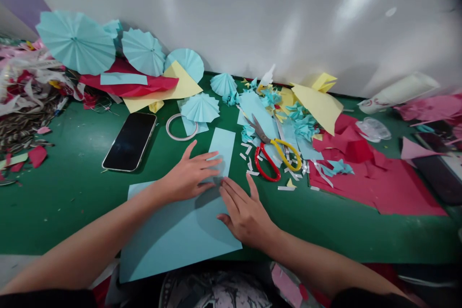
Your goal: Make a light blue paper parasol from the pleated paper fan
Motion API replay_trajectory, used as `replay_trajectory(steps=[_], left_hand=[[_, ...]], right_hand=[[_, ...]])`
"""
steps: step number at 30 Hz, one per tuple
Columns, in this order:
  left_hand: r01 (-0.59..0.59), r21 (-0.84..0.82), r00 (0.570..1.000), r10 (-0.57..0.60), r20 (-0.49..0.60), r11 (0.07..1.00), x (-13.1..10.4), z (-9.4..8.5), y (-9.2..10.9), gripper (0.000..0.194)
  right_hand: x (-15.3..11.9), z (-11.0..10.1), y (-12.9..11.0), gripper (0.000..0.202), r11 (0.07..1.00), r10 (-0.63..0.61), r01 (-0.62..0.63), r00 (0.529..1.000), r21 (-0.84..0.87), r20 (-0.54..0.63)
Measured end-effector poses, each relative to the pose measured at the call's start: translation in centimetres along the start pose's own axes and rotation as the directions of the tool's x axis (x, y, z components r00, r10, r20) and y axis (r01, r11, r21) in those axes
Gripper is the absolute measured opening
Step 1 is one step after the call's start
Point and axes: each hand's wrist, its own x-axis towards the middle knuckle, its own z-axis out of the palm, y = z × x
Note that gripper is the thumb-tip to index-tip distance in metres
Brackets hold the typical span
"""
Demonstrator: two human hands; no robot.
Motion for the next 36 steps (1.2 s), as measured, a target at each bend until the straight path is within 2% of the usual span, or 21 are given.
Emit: replay_trajectory(steps=[2, 5, 14, 20, 26, 36], left_hand=[[0.008, -0.041, 0.994, -0.003, 0.112, 0.999, 0.1, -0.7, -0.9, 0.027], [0.021, -0.062, 0.985, -0.011, 0.171, 0.998, 0.2, -1.0, -1.3, 0.031], [0.022, -0.067, 0.991, -0.013, 0.131, 0.998, 0.2, -0.6, -1.7, 0.031], [0.013, -0.077, 0.992, -0.003, 0.13, 0.997, 0.1, -0.6, -2.0, 0.033], [0.003, -0.071, 0.992, 0.006, 0.127, 0.997, 0.1, -0.4, -2.1, 0.032], [0.007, -0.07, 0.992, 0.002, 0.129, 0.998, 0.1, -0.4, -2.1, 0.031]], right_hand=[[0.0, 0.0, -0.1, 0.043, 1.0, 0.003, -0.002, 1.0, -0.014, 0.02], [0.0, -0.1, -0.2, 0.046, 1.0, 0.007, -0.005, 0.999, -0.027, 0.046], [0.7, -0.6, 0.0, 0.046, 0.999, 0.038, -0.035, 0.993, -0.032, 0.11], [1.1, -0.7, -0.9, 0.045, 0.985, 0.171, -0.17, 0.98, -0.013, 0.101], [1.3, -0.6, -2.3, 0.048, 0.947, 0.32, -0.32, 0.938, -0.025, 0.132], [1.6, -0.3, -2.3, 0.05, 0.924, 0.378, -0.382, 0.901, -0.024, 0.213]])
